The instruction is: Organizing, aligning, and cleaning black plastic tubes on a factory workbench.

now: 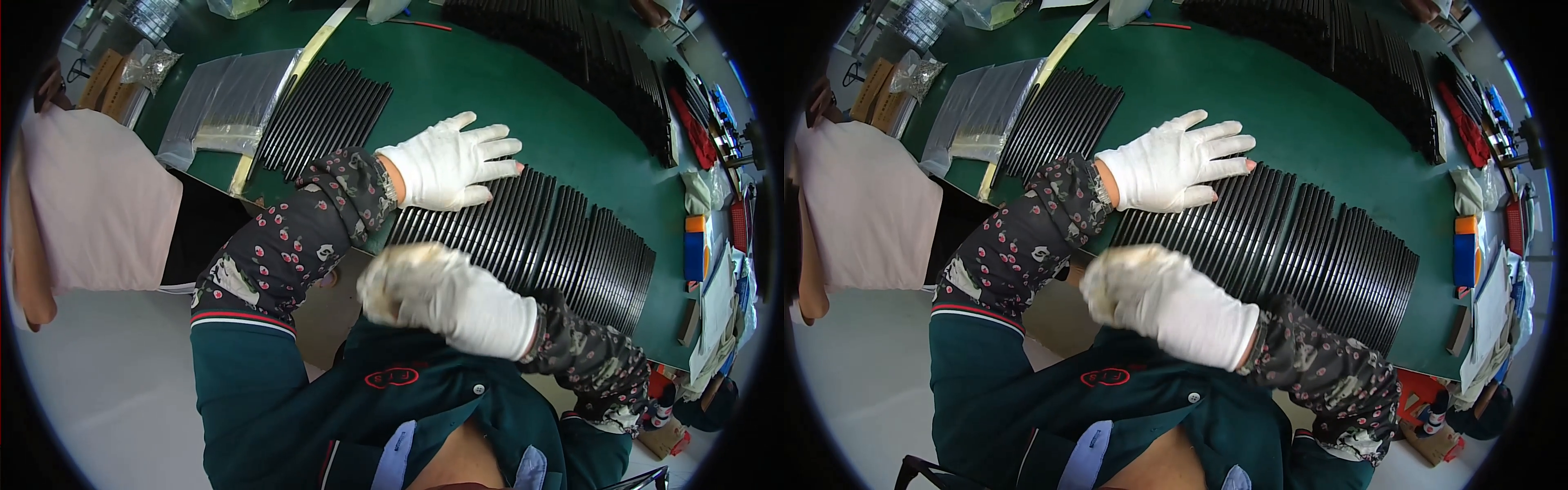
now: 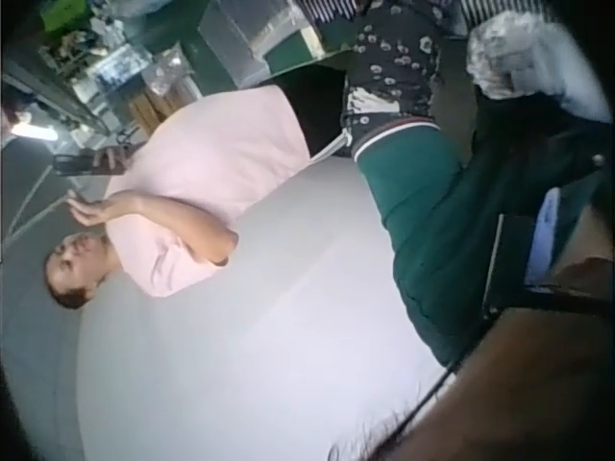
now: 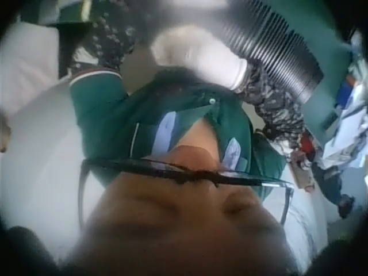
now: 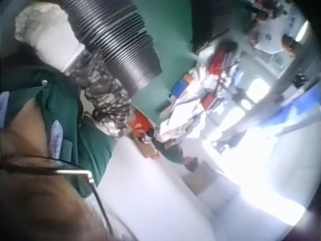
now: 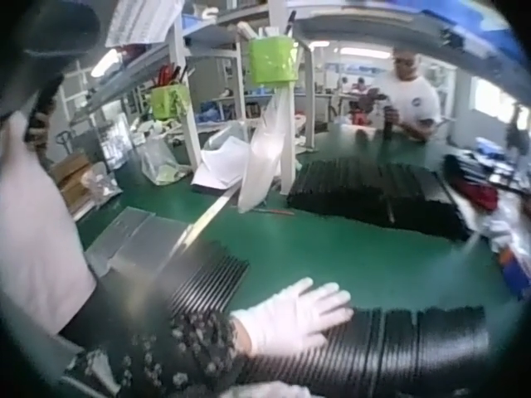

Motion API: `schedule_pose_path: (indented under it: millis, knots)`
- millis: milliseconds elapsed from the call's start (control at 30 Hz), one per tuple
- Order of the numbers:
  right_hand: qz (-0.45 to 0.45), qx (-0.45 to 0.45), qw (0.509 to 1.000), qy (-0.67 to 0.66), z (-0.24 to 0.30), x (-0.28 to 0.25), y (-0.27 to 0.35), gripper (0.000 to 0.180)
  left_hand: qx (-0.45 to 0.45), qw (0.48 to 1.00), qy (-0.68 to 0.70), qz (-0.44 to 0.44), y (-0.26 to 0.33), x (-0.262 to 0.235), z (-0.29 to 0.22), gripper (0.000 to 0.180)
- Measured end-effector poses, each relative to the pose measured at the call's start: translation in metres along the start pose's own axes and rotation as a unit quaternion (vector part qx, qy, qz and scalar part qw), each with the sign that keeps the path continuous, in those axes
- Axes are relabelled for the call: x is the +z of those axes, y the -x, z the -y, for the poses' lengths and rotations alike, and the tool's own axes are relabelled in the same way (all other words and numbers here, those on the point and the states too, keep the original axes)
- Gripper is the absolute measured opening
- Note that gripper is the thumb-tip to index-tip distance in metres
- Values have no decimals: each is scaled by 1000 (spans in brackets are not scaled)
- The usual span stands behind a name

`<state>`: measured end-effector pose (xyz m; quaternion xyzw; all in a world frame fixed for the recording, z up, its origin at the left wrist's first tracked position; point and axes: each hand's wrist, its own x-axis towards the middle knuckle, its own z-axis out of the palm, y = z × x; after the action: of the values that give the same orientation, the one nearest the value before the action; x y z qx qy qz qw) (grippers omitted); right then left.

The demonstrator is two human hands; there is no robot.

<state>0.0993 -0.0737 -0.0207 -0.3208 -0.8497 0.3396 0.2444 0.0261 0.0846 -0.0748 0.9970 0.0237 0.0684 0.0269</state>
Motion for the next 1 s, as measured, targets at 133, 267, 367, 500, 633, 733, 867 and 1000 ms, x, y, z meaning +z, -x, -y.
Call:
schedule_pose_path:
  millis: [133,267,367,500,633,733,867,1000]
  knots:
    - [-26,-55,995,-83,2,-6,0,22,-9,1000,-2,3,6,-2,1,56]
    - [-140,-45,985,90,-28,13,-6,26,16,1000,2,3,-7,-1,2,55]
    - [-16,-41,996,-73,3,19,23,23,11,1000,10,-6,-7,-7,-2,56]
    - [-60,85,990,-91,26,-32,47,22,-5,1000,14,15,7,-9,1,62]
    - [-199,135,966,-94,24,-48,93,18,-37,996,27,-71,17,-12,-10,80]
    - [-342,210,903,-156,26,-64,128,25,-66,995,68,-16,35,-36,-38,86]
    - [-441,343,828,-47,21,-76,144,26,-31,993,105,36,77,-29,-58,85]
    - [-396,345,851,-6,2,-75,138,29,-29,993,96,57,70,-32,-63,82]
